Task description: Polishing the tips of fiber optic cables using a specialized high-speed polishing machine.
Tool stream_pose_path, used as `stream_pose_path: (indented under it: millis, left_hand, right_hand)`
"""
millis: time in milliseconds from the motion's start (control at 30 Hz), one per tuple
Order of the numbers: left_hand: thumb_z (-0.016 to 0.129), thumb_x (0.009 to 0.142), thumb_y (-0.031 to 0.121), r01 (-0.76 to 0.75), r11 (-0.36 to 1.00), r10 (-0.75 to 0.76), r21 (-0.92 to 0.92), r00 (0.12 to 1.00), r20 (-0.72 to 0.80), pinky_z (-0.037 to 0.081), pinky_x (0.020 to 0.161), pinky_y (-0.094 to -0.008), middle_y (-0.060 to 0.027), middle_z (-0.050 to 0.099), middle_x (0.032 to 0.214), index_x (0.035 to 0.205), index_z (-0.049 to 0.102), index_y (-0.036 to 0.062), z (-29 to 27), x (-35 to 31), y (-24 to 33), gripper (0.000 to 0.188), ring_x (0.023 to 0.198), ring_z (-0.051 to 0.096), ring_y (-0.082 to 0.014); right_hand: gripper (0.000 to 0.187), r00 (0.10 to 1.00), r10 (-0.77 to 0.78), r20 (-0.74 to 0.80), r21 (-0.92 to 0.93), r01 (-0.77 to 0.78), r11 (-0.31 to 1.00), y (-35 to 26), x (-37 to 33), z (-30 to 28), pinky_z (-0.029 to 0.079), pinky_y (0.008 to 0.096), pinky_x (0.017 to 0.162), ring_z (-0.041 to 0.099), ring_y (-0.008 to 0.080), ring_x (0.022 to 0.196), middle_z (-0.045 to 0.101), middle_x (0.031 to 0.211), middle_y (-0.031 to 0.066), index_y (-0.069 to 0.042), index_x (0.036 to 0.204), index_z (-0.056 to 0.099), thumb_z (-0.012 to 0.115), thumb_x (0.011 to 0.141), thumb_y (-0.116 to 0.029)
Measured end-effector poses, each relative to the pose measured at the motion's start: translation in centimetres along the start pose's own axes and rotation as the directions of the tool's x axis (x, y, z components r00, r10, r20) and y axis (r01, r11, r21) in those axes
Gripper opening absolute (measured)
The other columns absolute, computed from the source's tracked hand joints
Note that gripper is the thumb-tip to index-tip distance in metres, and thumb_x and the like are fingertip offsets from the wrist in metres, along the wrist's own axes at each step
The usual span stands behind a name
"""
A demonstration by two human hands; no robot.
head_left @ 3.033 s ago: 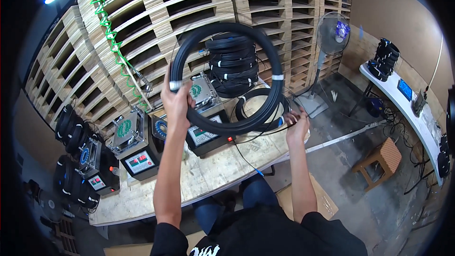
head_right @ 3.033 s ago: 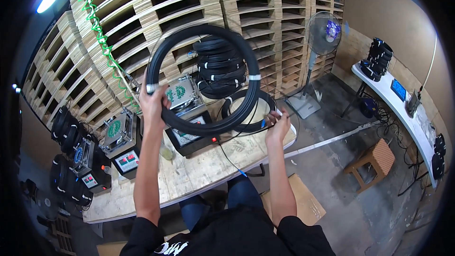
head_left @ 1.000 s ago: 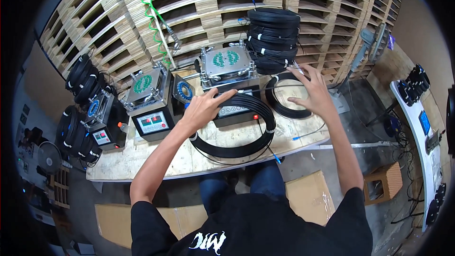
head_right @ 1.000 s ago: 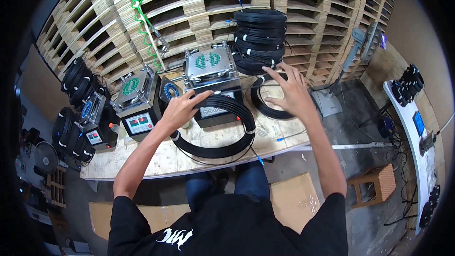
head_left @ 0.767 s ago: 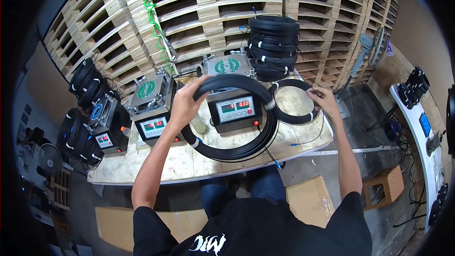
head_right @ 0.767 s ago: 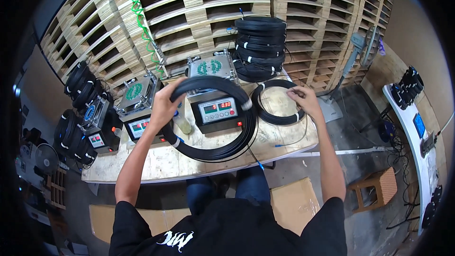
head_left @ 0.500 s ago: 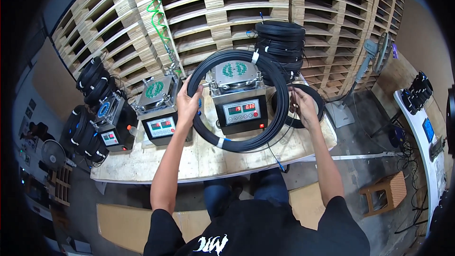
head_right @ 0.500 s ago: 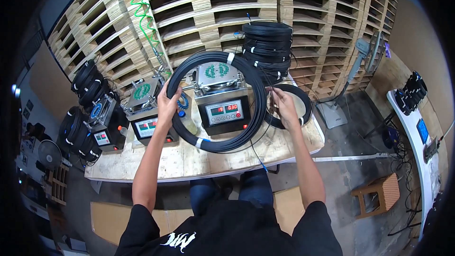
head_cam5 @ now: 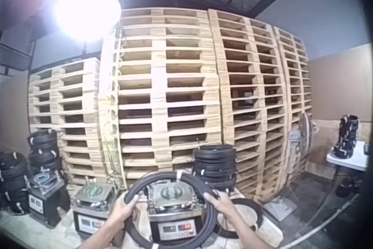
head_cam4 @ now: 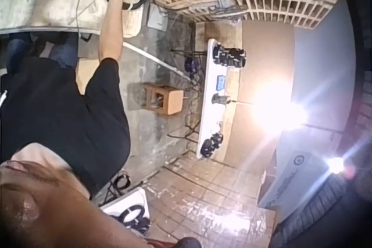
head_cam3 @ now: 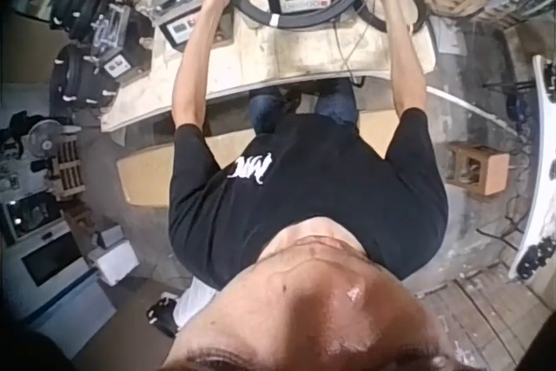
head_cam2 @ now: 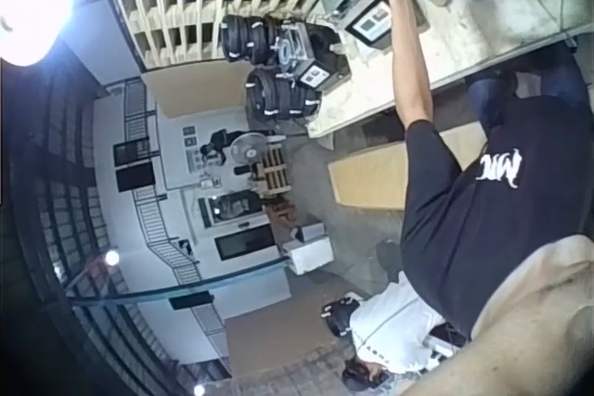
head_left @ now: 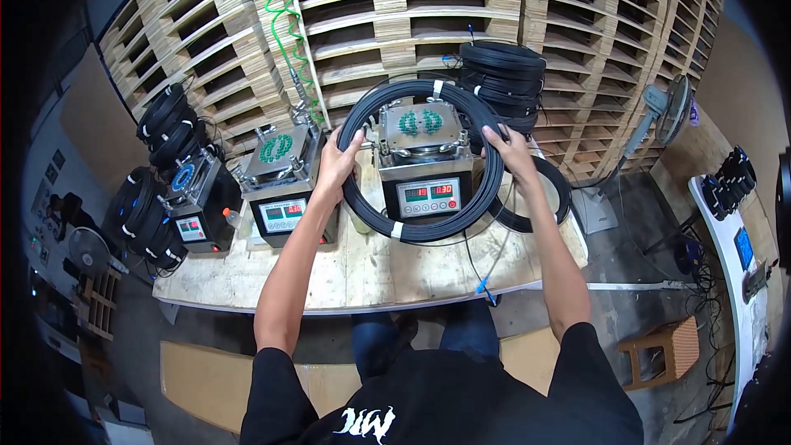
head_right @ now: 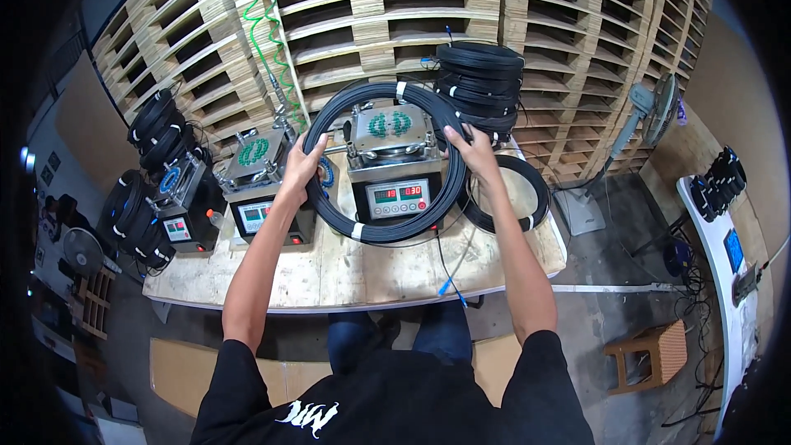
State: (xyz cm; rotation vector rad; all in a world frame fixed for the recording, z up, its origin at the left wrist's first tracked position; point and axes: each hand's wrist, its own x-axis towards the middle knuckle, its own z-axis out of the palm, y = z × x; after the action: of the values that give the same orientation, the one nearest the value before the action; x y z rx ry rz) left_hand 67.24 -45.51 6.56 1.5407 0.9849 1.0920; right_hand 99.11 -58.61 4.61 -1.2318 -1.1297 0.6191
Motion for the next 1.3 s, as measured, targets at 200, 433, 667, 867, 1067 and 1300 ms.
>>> stream_pose_path:
  millis: [200,433,667,867,1067,1300]
  left_hand:
    - [0.046,0.102,0.056,0.219,0.975,-0.221,0.037,0.944,0.245,0.058,0.055,-0.0344,-0.0061,0.059,0.080,0.133,0.052,0.0087,-2.0,1.2,-2.7,0.057,0.058,0.062,-0.0165]
    - [0.047,0.105,0.045,0.260,0.955,-0.293,0.142,0.900,0.323,0.060,0.065,-0.0430,-0.0013,0.064,0.101,0.152,0.039,0.0129,-3.5,3.1,-4.4,0.057,0.077,0.065,-0.0145]
    - [0.044,0.108,0.038,0.210,0.969,-0.237,0.132,0.942,0.239,0.056,0.088,-0.0382,-0.0120,0.055,0.138,0.155,0.034,0.0075,-1.7,0.0,-5.4,0.057,0.116,0.058,-0.0205]
    - [0.045,0.108,0.038,0.021,0.997,-0.038,0.079,0.974,0.223,0.035,0.111,-0.0309,-0.0168,0.053,0.144,0.152,0.037,0.0023,-2.6,0.2,-11.5,0.057,0.126,0.053,-0.0207]
    - [0.043,0.107,0.012,0.032,0.986,-0.059,0.162,0.985,0.164,0.066,0.070,-0.0405,-0.0103,0.064,0.120,0.157,0.030,0.0173,-1.9,-2.8,-12.2,0.052,0.105,0.065,-0.0183]
    - [0.039,0.105,-0.001,-0.168,0.963,0.165,0.210,0.986,0.031,0.060,0.061,-0.0296,-0.0087,0.060,0.087,0.156,0.034,0.0167,-2.3,-6.3,-12.9,0.054,0.063,0.064,-0.0132]
  right_hand:
    - [0.041,0.995,0.082,-0.050,-0.059,-0.085,0.995,4.8,3.3,0.1,0.049,0.0246,0.058,0.062,0.0085,0.064,0.062,0.075,0.0005,0.001,0.098,0.068,0.065,0.097,-0.040]
    - [0.044,0.988,0.154,0.002,-0.036,-0.154,0.987,8.6,4.2,-0.5,0.046,0.0231,0.058,0.060,0.0079,0.065,0.062,0.073,0.0006,-0.005,0.099,0.068,0.062,0.097,-0.048]
    - [0.041,0.996,0.090,0.024,-0.055,-0.088,0.995,9.4,2.2,-1.0,0.044,0.0228,0.059,0.056,0.0062,0.064,0.061,0.072,-0.0004,-0.003,0.096,0.066,0.062,0.099,-0.044]
    - [0.040,0.994,0.103,0.031,-0.035,-0.102,0.994,8.7,1.6,-1.0,0.042,0.0217,0.060,0.055,0.0051,0.066,0.062,0.072,-0.0013,-0.003,0.097,0.066,0.061,0.099,-0.043]
    - [0.048,0.983,0.167,-0.071,-0.074,-0.173,0.982,10.5,0.0,-1.3,0.046,0.0246,0.078,0.059,0.0082,0.087,0.069,0.094,0.0042,0.002,0.121,0.065,0.058,0.102,-0.042]
    - [0.042,0.991,-0.001,-0.132,-0.147,-0.019,0.989,14.5,-3.1,-4.6,0.047,0.0238,0.076,0.059,0.0090,0.083,0.068,0.095,0.0038,0.002,0.124,0.065,0.055,0.104,-0.033]
